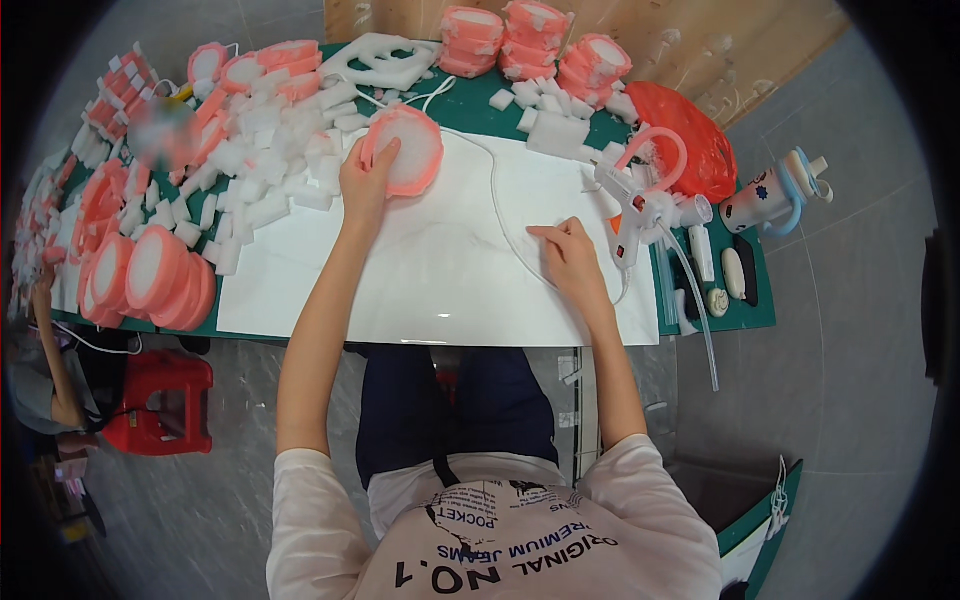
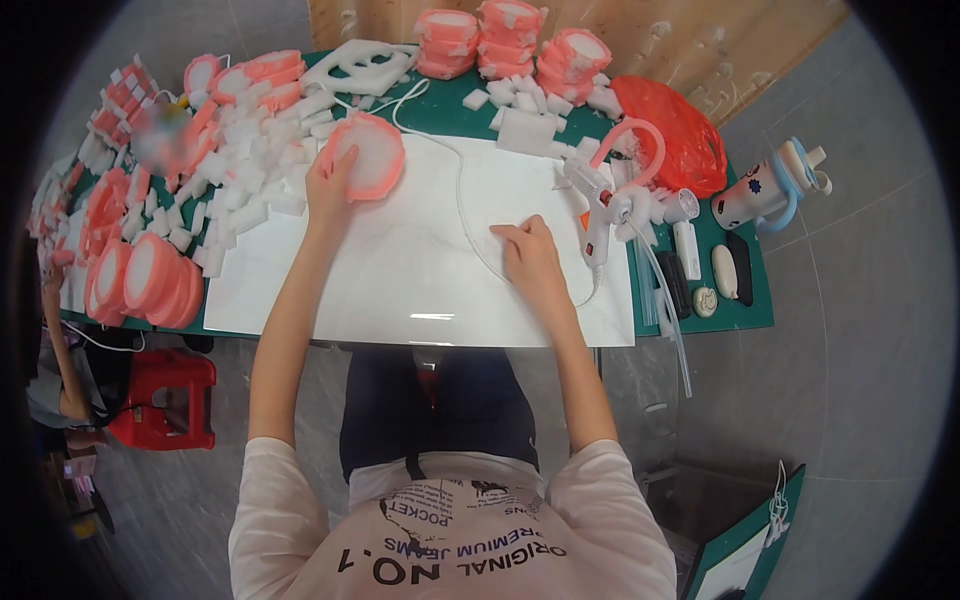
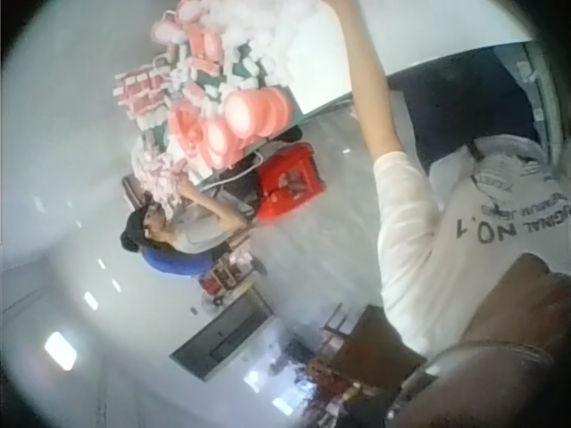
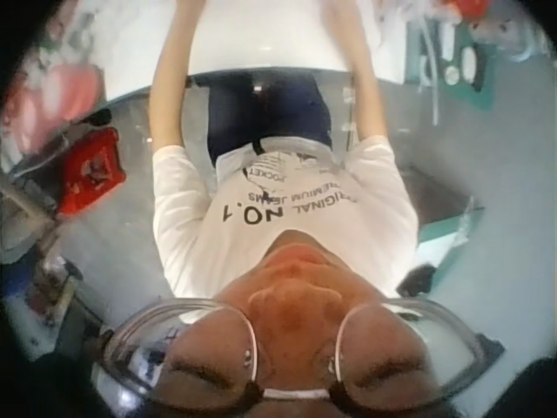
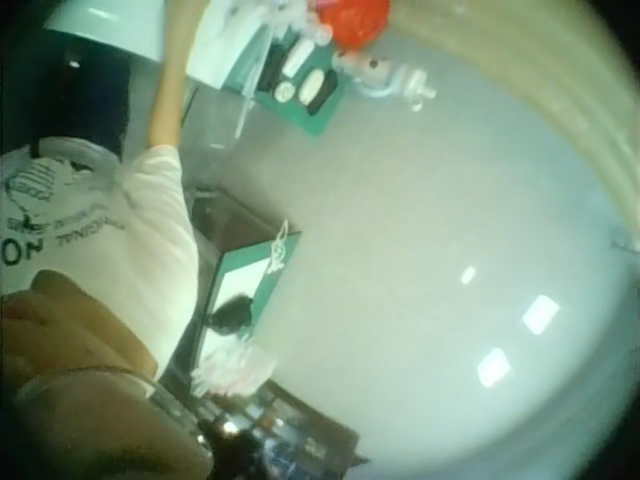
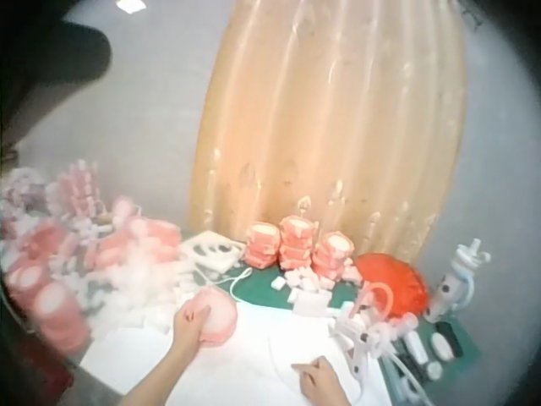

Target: The person assembles foam craft pieces by applying glue with a glue gun and attaching foam strips and padding together by hand.

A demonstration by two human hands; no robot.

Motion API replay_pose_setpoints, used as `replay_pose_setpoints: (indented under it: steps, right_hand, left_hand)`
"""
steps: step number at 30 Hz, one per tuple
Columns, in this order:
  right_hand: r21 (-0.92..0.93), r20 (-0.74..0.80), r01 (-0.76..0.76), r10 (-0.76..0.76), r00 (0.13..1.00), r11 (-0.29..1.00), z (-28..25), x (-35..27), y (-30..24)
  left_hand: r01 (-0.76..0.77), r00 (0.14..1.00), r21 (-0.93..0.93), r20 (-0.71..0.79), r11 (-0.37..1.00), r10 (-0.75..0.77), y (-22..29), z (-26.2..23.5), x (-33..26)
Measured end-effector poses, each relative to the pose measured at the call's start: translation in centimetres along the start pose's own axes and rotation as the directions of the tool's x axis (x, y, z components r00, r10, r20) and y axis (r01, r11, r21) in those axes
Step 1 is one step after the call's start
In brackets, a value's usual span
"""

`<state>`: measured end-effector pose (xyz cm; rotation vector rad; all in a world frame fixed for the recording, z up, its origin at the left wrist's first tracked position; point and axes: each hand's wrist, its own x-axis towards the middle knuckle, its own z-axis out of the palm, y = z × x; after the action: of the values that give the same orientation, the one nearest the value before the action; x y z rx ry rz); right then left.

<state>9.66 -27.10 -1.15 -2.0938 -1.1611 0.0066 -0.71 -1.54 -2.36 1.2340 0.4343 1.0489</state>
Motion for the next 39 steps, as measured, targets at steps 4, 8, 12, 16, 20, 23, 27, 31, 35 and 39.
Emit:
replay_pose_setpoints:
  steps: [4, 8, 12, 16, 20, 23, 27, 31, 35, 39]
  right_hand:
    - [-0.009, 0.017, -0.036, 0.036, 0.999, 0.999, -1.2, -0.8, 0.3]
    - [0.043, 0.087, 0.032, -0.036, 0.996, 0.999, -0.9, -0.8, -0.5]
    - [-0.071, 0.012, -0.003, 0.004, 1.000, 0.997, -0.1, 0.1, -0.2]
    - [-0.122, -0.037, -0.074, 0.070, 0.997, 0.990, 0.2, 0.4, 0.1]
    - [-0.134, 0.011, -0.097, 0.099, 0.995, 0.986, 0.0, 0.0, -0.1]
    - [-0.174, 0.026, -0.039, 0.044, 0.999, 0.984, 0.1, -0.2, 0.1]
    - [-0.143, -0.018, -0.040, 0.038, 0.999, 0.989, 0.2, -0.1, 0.0]
    - [-0.067, -0.020, -0.047, 0.046, 0.999, 0.997, 0.0, -0.1, 0.0]
    - [-0.151, 0.052, -0.016, 0.025, 0.998, 0.988, -0.3, -0.2, 0.2]
    - [-0.146, 0.046, -0.027, 0.034, 0.998, 0.989, -0.1, -0.3, 0.2]
  left_hand:
    - [0.010, 0.999, -0.023, 0.038, 1.000, -0.009, 0.3, 0.4, 0.0]
    - [0.012, 0.998, 0.002, 0.059, 1.000, -0.012, 0.1, 0.3, 0.2]
    - [0.023, 0.998, -0.009, 0.053, 1.000, -0.023, 0.3, 0.4, 0.0]
    - [0.008, 0.999, 0.011, 0.035, 1.000, -0.008, 0.2, 0.2, 0.1]
    - [0.017, 0.999, -0.009, 0.047, 1.000, -0.017, 0.4, 0.2, 0.0]
    - [0.017, 0.999, 0.004, 0.044, 1.000, -0.017, 0.5, 0.3, -0.1]
    - [0.013, 0.998, 0.000, 0.054, 1.000, -0.013, 0.5, 0.3, -0.1]
    - [0.018, 0.999, -0.006, 0.034, 1.000, -0.018, 0.5, 0.3, -0.1]
    - [0.023, 0.999, 0.000, 0.047, 1.000, -0.023, 0.9, 0.6, -0.3]
    - [0.022, 0.998, 0.008, 0.052, 1.000, -0.023, 0.3, 0.3, -0.2]
